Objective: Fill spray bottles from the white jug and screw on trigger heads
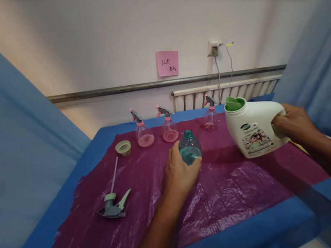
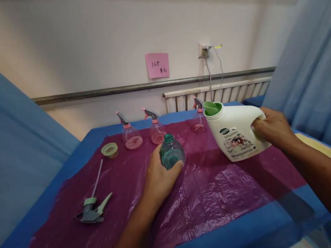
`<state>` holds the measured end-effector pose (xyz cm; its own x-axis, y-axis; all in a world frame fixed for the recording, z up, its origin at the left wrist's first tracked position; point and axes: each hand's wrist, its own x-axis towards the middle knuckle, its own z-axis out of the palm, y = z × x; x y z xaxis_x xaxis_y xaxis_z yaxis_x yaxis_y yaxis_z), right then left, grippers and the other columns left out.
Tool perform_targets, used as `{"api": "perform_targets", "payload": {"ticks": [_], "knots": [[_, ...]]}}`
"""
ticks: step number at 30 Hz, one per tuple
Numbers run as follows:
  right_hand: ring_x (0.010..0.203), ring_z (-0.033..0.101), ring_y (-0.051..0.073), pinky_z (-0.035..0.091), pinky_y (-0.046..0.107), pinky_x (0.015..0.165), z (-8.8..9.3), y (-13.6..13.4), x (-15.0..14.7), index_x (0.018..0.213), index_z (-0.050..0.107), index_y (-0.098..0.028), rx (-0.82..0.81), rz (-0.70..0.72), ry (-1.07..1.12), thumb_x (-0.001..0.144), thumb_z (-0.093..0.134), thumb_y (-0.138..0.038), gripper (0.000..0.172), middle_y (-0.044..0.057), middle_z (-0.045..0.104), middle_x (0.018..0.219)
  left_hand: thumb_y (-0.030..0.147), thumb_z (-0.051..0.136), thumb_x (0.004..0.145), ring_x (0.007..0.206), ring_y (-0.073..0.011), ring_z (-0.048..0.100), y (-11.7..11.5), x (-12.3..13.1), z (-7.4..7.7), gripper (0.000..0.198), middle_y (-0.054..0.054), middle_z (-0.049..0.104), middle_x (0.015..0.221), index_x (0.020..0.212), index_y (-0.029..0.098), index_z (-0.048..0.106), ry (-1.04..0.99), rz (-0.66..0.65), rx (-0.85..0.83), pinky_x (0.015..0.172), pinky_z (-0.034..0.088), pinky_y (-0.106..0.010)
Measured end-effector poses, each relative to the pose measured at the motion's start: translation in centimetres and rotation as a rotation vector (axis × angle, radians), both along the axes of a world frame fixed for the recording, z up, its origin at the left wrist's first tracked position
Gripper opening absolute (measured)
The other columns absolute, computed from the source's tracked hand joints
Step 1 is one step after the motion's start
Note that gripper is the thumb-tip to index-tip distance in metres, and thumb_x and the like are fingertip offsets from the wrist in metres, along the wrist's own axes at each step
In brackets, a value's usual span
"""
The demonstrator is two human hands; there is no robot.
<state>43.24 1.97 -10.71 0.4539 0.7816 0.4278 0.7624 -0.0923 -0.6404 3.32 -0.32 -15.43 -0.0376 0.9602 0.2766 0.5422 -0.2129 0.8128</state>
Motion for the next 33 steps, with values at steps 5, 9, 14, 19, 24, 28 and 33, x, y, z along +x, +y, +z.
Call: {"api": "perform_targets", "payload": {"ticks": [5, 9, 14, 19, 24, 28, 33], "knots": [[0.078, 0.066, 0.025, 0.047, 0.035, 0.068, 2.6, 0.2, -2.1, 0.088, 0.076, -0.02, -0.052, -0.002, 0.024, 0.069, 0.061, -0.038, 0.03, 0.007, 0.075, 0.078, 0.034, 0.087, 0.084, 0.143, -0.0386, 0.066, 0.1, 0.0, -0.4, 0.08, -0.018, 0.07, 0.152, 0.158, 0.022, 0.058, -0.023, 0.023, 0.013, 0.121, 0.051, -0.053], [0.077, 0.065, 0.025, 0.045, 0.035, 0.068, 3.5, 0.5, -2.5, 0.084, 0.072, -0.023, -0.108, -0.005, -0.097, 0.073, 0.06, -0.038, 0.023, 0.006, 0.073, 0.076, 0.034, 0.086, 0.083, 0.146, -0.0391, 0.064, -0.1, 0.0, -0.3, 0.082, -0.019, 0.067, 0.154, 0.159, 0.022, 0.056, -0.042, 0.022, -0.001, 0.123, 0.05, -0.054], [0.072, 0.062, 0.022, 0.041, 0.034, 0.066, 3.3, 1.1, -2.4, 0.084, 0.07, -0.023, -0.216, 0.014, -0.172, 0.078, 0.059, -0.036, 0.018, 0.005, 0.071, 0.074, 0.034, 0.086, 0.082, 0.146, -0.0374, 0.064, -0.2, -0.1, 0.0, 0.08, -0.016, 0.068, 0.152, 0.157, 0.024, 0.058, -0.034, 0.032, 0.001, 0.124, 0.049, -0.051], [0.074, 0.062, 0.022, 0.04, 0.034, 0.068, 3.3, 1.2, -3.2, 0.089, 0.07, -0.023, -0.226, 0.088, -0.267, 0.085, 0.059, -0.037, 0.018, 0.006, 0.074, 0.081, 0.035, 0.085, 0.084, 0.147, -0.0367, 0.064, -0.1, -0.3, 0.2, 0.08, -0.017, 0.066, 0.153, 0.158, 0.021, 0.057, 0.001, 0.026, 0.008, 0.125, 0.049, -0.052], [0.083, 0.068, 0.027, 0.039, 0.036, 0.073, 3.3, 1.3, -3.8, 0.102, 0.076, -0.021, -0.263, 0.097, -0.467, 0.095, 0.055, -0.036, 0.026, 0.013, 0.081, 0.097, 0.036, 0.086, 0.083, 0.144, -0.0364, 0.065, 0.1, -0.5, 0.1, 0.083, -0.016, 0.065, 0.152, 0.159, 0.024, 0.056, 0.014, 0.075, 0.011, 0.123, 0.052, -0.053], [0.093, 0.074, 0.031, 0.037, 0.037, 0.074, 3.5, 1.4, -4.6, 0.118, 0.08, -0.019, -0.345, 0.065, -0.6, 0.101, 0.055, -0.036, 0.034, 0.017, 0.084, 0.111, 0.038, 0.086, 0.084, 0.145, -0.034, 0.063, 0.1, -0.7, 0.3, 0.084, -0.013, 0.064, 0.152, 0.16, 0.026, 0.054, 0.003, 0.098, 0.056, 0.126, 0.051, -0.051], [0.1, 0.076, 0.033, 0.032, 0.038, 0.071, 3.2, 1.6, -5.4, 0.122, 0.079, -0.019, -0.352, 0.021, -0.645, 0.103, 0.057, -0.036, 0.033, 0.017, 0.085, 0.112, 0.038, 0.086, 0.087, 0.14, -0.032, 0.067, 0.1, -1.3, 1.1, 0.081, -0.013, 0.064, 0.153, 0.16, 0.027, 0.054, -0.033, 0.116, 0.037, 0.122, 0.053, -0.05]]}}
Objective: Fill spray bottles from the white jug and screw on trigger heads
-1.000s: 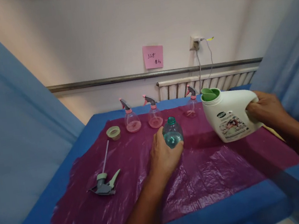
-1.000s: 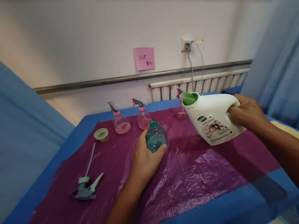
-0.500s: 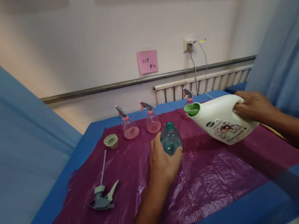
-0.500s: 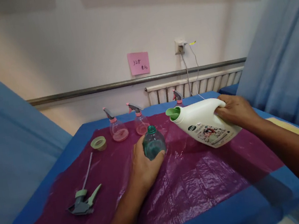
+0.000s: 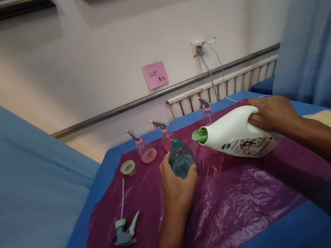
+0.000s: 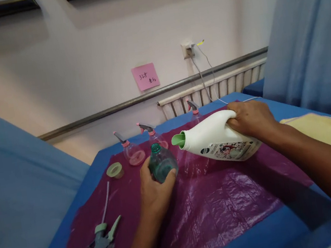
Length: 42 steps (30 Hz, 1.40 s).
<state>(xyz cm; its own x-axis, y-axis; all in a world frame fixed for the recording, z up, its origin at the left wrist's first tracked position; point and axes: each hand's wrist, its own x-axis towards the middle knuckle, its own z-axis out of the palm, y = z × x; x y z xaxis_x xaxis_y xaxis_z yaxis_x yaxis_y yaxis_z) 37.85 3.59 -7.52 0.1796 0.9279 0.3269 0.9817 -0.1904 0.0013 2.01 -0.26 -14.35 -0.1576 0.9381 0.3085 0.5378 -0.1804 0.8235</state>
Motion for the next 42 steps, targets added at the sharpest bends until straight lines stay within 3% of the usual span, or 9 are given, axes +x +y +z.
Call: {"api": "perform_targets", "payload": {"ticks": [14, 21, 30, 42], "knots": [[0.084, 0.069, 0.024, 0.032, 0.036, 0.073, 0.2, -0.4, -2.1, 0.119, 0.081, -0.019, 0.068, 0.049, 0.059, 0.103, 0.062, -0.044, 0.035, 0.017, 0.084, 0.107, 0.037, 0.084, 0.088, 0.142, -0.0335, 0.067, -1.3, -1.1, 2.2, 0.083, -0.016, 0.064, 0.159, 0.162, 0.025, 0.05, 0.058, -0.01, -0.075, 0.123, 0.052, -0.051], [0.089, 0.076, 0.032, 0.039, 0.038, 0.07, 0.5, -0.2, -2.5, 0.118, 0.082, -0.024, 0.04, 0.014, 0.042, 0.107, 0.052, -0.054, 0.044, 0.016, 0.085, 0.108, 0.039, 0.084, 0.088, 0.148, -0.0377, 0.063, -1.1, -3.7, 2.2, 0.083, -0.017, 0.06, 0.16, 0.163, 0.025, 0.051, 0.231, -0.04, -0.047, 0.126, 0.049, -0.057], [0.103, 0.08, 0.036, 0.048, 0.039, 0.073, 1.2, -0.5, -3.9, 0.118, 0.079, -0.026, -0.004, 0.051, 0.004, 0.107, 0.049, -0.052, 0.041, 0.013, 0.086, 0.119, 0.033, 0.078, 0.089, 0.15, -0.0428, 0.062, -1.1, -4.8, 4.7, 0.077, -0.019, 0.064, 0.157, 0.161, 0.022, 0.053, 0.468, -0.141, 0.012, 0.125, 0.053, -0.063], [0.099, 0.081, 0.037, 0.052, 0.043, 0.073, 1.0, -0.2, -3.7, 0.116, 0.08, -0.026, 0.002, 0.07, 0.006, 0.103, 0.054, -0.049, 0.037, 0.014, 0.086, 0.117, 0.038, 0.074, 0.09, 0.16, -0.0433, 0.053, 0.0, -5.9, 4.1, 0.082, -0.022, 0.056, 0.17, 0.166, 0.02, 0.046, 0.671, -0.214, 0.118, 0.129, 0.049, -0.068]]}}
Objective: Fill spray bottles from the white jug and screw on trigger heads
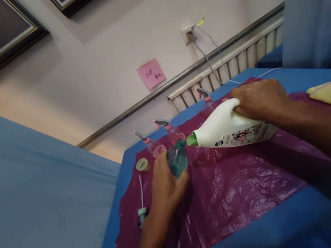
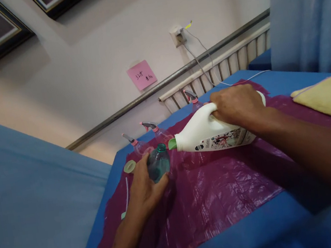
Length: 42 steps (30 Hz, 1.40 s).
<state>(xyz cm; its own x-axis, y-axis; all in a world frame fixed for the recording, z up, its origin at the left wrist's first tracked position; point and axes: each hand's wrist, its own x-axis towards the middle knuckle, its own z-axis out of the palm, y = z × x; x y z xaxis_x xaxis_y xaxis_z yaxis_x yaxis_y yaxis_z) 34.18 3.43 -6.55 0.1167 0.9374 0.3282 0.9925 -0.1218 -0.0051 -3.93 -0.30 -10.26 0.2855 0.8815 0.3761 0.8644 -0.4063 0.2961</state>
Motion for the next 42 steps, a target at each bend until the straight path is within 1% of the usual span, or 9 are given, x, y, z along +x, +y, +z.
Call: {"api": "perform_targets", "payload": {"ticks": [6, 14, 16, 20, 24, 28, 32, 35, 42], "knots": [[0.101, 0.081, 0.039, 0.053, 0.043, 0.074, 0.2, -0.2, 0.0, 0.117, 0.08, -0.025, -0.015, -0.009, -0.002, 0.103, 0.053, -0.048, 0.038, 0.017, 0.086, 0.115, 0.039, 0.073, 0.091, 0.16, -0.043, 0.054, 0.4, -0.2, -0.2, 0.08, -0.022, 0.056, 0.17, 0.164, 0.019, 0.046, 0.053, -0.026, 0.034, 0.13, 0.048, -0.067], [0.101, 0.081, 0.038, 0.053, 0.041, 0.074, 0.2, 0.0, -0.2, 0.116, 0.08, -0.026, 0.001, 0.011, 0.008, 0.105, 0.055, -0.054, 0.039, 0.016, 0.086, 0.115, 0.039, 0.072, 0.093, 0.158, -0.044, 0.055, 0.7, -0.6, 0.5, 0.084, -0.021, 0.056, 0.17, 0.168, 0.023, 0.04, 0.175, -0.031, 0.047, 0.127, 0.051, -0.068], [0.101, 0.081, 0.038, 0.054, 0.041, 0.074, 0.3, -0.1, -0.3, 0.116, 0.08, -0.026, -0.001, 0.011, 0.003, 0.104, 0.057, -0.052, 0.037, 0.015, 0.086, 0.116, 0.039, 0.072, 0.093, 0.157, -0.0441, 0.055, 0.8, -0.7, 0.6, 0.084, -0.021, 0.056, 0.169, 0.168, 0.023, 0.039, 0.211, -0.032, 0.052, 0.126, 0.052, -0.068], [0.102, 0.081, 0.039, 0.053, 0.041, 0.072, 0.7, -0.3, -0.4, 0.116, 0.08, -0.025, -0.016, 0.004, -0.004, 0.103, 0.054, -0.048, 0.037, 0.016, 0.086, 0.117, 0.041, 0.07, 0.096, 0.157, -0.0445, 0.055, 0.9, -0.8, 1.3, 0.082, -0.022, 0.056, 0.167, 0.169, 0.021, 0.038, 0.281, -0.081, 0.064, 0.124, 0.053, -0.068], [0.101, 0.081, 0.04, 0.051, 0.043, 0.071, 0.8, -0.3, -0.5, 0.117, 0.08, -0.025, -0.028, 0.007, -0.007, 0.102, 0.053, -0.046, 0.038, 0.016, 0.086, 0.117, 0.035, 0.07, 0.097, 0.155, -0.0448, 0.056, 0.9, -0.9, 2.3, 0.081, -0.023, 0.058, 0.164, 0.17, 0.02, 0.036, 0.358, -0.111, 0.077, 0.122, 0.055, -0.067], [0.099, 0.08, 0.039, 0.05, 0.042, 0.072, 0.5, -0.1, -0.6, 0.12, 0.081, -0.025, -0.013, 0.035, -0.01, 0.1, 0.058, -0.051, 0.04, 0.017, 0.086, 0.113, 0.032, 0.072, 0.096, 0.152, -0.0459, 0.058, 0.8, -1.0, 3.1, 0.082, -0.024, 0.058, 0.162, 0.169, 0.02, 0.038, 0.421, -0.125, 0.09, 0.12, 0.056, -0.066], [0.094, 0.079, 0.037, 0.047, 0.039, 0.071, 0.0, 0.2, -0.6, 0.119, 0.082, -0.026, 0.014, 0.032, -0.02, 0.099, 0.062, -0.05, 0.038, 0.016, 0.086, 0.109, 0.028, 0.074, 0.093, 0.149, -0.0464, 0.06, 0.8, -1.0, 3.4, 0.082, -0.023, 0.059, 0.161, 0.168, 0.022, 0.04, 0.45, -0.134, 0.124, 0.12, 0.056, -0.066], [0.094, 0.079, 0.037, 0.046, 0.038, 0.071, -0.2, 0.3, -0.5, 0.117, 0.082, -0.026, 0.027, 0.039, -0.027, 0.099, 0.064, -0.05, 0.035, 0.016, 0.086, 0.108, 0.027, 0.074, 0.092, 0.146, -0.0468, 0.061, 0.7, -0.9, 3.5, 0.081, -0.024, 0.059, 0.159, 0.166, 0.019, 0.042, 0.467, -0.13, 0.138, 0.12, 0.056, -0.065], [0.098, 0.08, 0.038, 0.047, 0.038, 0.072, 0.1, 0.0, -0.7, 0.118, 0.081, -0.025, -0.005, 0.034, -0.032, 0.1, 0.063, -0.05, 0.036, 0.016, 0.086, 0.11, 0.025, 0.073, 0.091, 0.146, -0.0466, 0.06, 0.7, -0.8, 3.8, 0.084, -0.026, 0.058, 0.161, 0.167, 0.016, 0.041, 0.509, -0.128, 0.143, 0.121, 0.055, -0.066]]}}
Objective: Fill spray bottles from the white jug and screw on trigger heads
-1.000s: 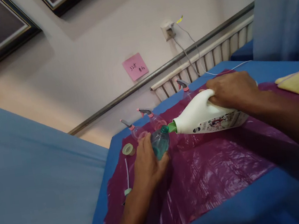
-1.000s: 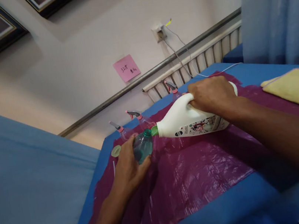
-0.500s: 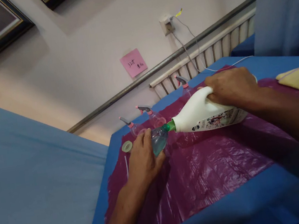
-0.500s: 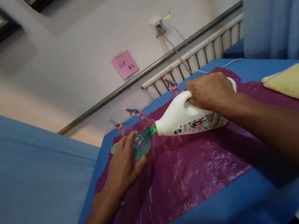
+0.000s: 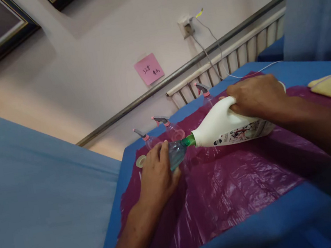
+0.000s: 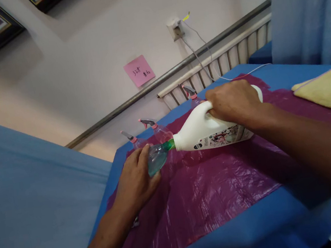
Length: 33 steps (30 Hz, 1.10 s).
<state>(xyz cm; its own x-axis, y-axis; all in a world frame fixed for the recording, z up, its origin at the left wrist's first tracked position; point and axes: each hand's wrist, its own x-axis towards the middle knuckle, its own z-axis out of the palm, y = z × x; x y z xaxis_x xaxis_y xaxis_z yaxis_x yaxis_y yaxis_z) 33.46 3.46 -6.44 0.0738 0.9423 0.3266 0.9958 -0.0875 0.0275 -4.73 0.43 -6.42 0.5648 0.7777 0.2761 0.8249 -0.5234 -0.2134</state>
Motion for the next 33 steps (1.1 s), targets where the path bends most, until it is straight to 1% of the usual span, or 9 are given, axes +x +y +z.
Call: {"api": "perform_targets", "payload": {"ticks": [3, 7, 11, 16, 20, 27, 33], "knots": [[0.097, 0.079, 0.037, 0.046, 0.037, 0.071, 0.1, -0.1, -0.1, 0.118, 0.081, -0.025, 0.0, -0.008, -0.002, 0.099, 0.063, -0.051, 0.038, 0.016, 0.086, 0.111, 0.024, 0.073, 0.09, 0.145, -0.0474, 0.06, 0.1, 0.0, 0.0, 0.085, -0.026, 0.058, 0.16, 0.168, 0.015, 0.041, -0.005, 0.0, 0.003, 0.119, 0.055, -0.066], [0.094, 0.078, 0.035, 0.044, 0.037, 0.07, 0.1, -0.1, 0.0, 0.118, 0.082, -0.026, 0.012, -0.001, -0.001, 0.099, 0.062, -0.051, 0.037, 0.015, 0.086, 0.11, 0.024, 0.073, 0.09, 0.145, -0.047, 0.06, 0.0, 0.1, 0.2, 0.087, -0.024, 0.058, 0.16, 0.169, 0.019, 0.04, -0.005, 0.0, 0.009, 0.118, 0.055, -0.067], [0.095, 0.079, 0.037, 0.041, 0.038, 0.068, -0.1, 0.0, 0.2, 0.117, 0.081, -0.025, 0.017, 0.011, 0.001, 0.099, 0.061, -0.052, 0.038, 0.016, 0.086, 0.111, 0.024, 0.073, 0.089, 0.142, -0.0466, 0.061, -0.2, 0.4, 0.6, 0.087, -0.025, 0.058, 0.158, 0.169, 0.018, 0.04, 0.023, 0.01, 0.034, 0.115, 0.057, -0.066], [0.093, 0.079, 0.035, 0.04, 0.037, 0.067, -0.2, 0.2, 0.2, 0.116, 0.082, -0.024, 0.026, 0.019, -0.008, 0.099, 0.061, -0.049, 0.036, 0.016, 0.086, 0.108, 0.025, 0.074, 0.088, 0.142, -0.0462, 0.06, -0.4, 0.7, 1.1, 0.088, -0.022, 0.059, 0.158, 0.169, 0.024, 0.04, 0.04, 0.032, 0.028, 0.114, 0.056, -0.066], [0.092, 0.079, 0.034, 0.038, 0.036, 0.067, -0.1, 0.2, 0.1, 0.114, 0.082, -0.026, 0.025, 0.001, -0.013, 0.098, 0.064, -0.051, 0.034, 0.014, 0.087, 0.108, 0.024, 0.075, 0.086, 0.139, -0.047, 0.062, -0.4, 0.7, 1.4, 0.088, -0.022, 0.06, 0.156, 0.168, 0.023, 0.043, 0.05, 0.032, 0.028, 0.112, 0.057, -0.066], [0.094, 0.08, 0.038, 0.045, 0.038, 0.07, -0.1, 0.2, -0.1, 0.117, 0.081, -0.026, 0.024, 0.006, -0.026, 0.102, 0.06, -0.051, 0.036, 0.016, 0.086, 0.106, 0.021, 0.077, 0.084, 0.137, -0.0464, 0.063, -0.4, 0.7, 1.5, 0.09, -0.022, 0.061, 0.157, 0.168, 0.023, 0.043, 0.052, 0.034, 0.022, 0.113, 0.057, -0.064], [0.091, 0.079, 0.038, 0.046, 0.039, 0.071, -0.3, 0.3, -0.3, 0.116, 0.082, -0.025, 0.027, 0.025, -0.012, 0.105, 0.056, -0.055, 0.041, 0.017, 0.085, 0.102, 0.021, 0.075, 0.083, 0.137, -0.0451, 0.063, -0.5, 0.6, 1.7, 0.082, -0.02, 0.061, 0.155, 0.16, 0.023, 0.046, 0.07, 0.023, 0.009, 0.112, 0.056, -0.064]]}}
